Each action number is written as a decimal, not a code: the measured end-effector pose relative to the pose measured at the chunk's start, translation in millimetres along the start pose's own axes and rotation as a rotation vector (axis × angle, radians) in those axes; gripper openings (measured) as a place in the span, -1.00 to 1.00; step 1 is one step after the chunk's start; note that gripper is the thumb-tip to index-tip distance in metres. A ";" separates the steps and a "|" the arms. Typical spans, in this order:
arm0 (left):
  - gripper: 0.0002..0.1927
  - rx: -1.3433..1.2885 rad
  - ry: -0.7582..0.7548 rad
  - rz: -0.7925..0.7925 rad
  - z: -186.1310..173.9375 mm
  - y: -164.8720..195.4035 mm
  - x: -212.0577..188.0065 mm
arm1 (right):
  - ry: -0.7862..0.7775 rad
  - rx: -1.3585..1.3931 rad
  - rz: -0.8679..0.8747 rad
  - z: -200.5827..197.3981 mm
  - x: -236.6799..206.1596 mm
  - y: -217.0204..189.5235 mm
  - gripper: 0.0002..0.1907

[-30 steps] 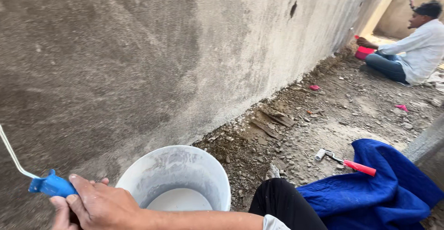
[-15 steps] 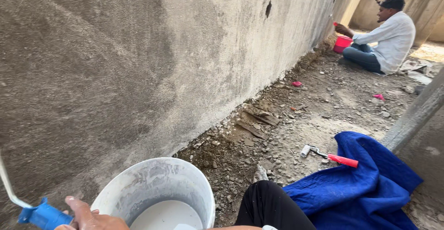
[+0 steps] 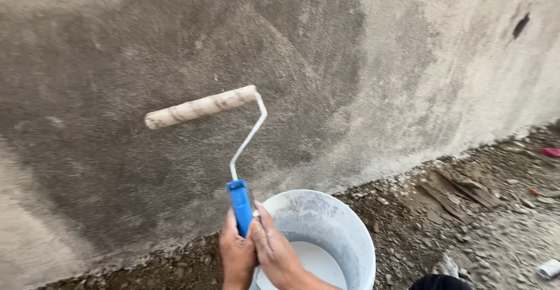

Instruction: The person sits on a blue mat on the ground and paints a low concrete wall with a paint roller, dipping the roller into a bucket of white paint and rolling it over the wall surface in repeated strokes, working along the wall section by section.

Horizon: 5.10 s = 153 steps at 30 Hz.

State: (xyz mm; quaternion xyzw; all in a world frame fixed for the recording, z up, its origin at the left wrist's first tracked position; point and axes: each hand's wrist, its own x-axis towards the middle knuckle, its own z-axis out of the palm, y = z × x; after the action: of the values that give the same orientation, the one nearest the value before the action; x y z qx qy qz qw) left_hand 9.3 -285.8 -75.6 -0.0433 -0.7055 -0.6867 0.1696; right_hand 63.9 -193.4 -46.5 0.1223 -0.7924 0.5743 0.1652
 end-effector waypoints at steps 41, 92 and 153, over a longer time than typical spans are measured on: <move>-0.31 0.521 0.040 0.097 218.6 100.1 87.2 | 0.215 0.628 0.387 -176.0 103.8 16.5 -0.47; -0.51 0.324 -0.180 0.263 338.8 156.4 29.3 | 0.523 0.453 0.196 -312.1 70.6 31.3 -0.34; -0.46 0.858 -0.311 -0.260 364.8 -32.1 -11.9 | 0.510 0.590 0.388 -243.9 -5.9 258.8 -0.60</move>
State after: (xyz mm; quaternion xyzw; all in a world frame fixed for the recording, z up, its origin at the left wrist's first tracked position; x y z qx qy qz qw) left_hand -54.6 73.4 -109.5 0.0172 -0.9421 -0.3340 -0.0230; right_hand -0.4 118.8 -204.3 -0.1328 -0.5365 0.8084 0.2027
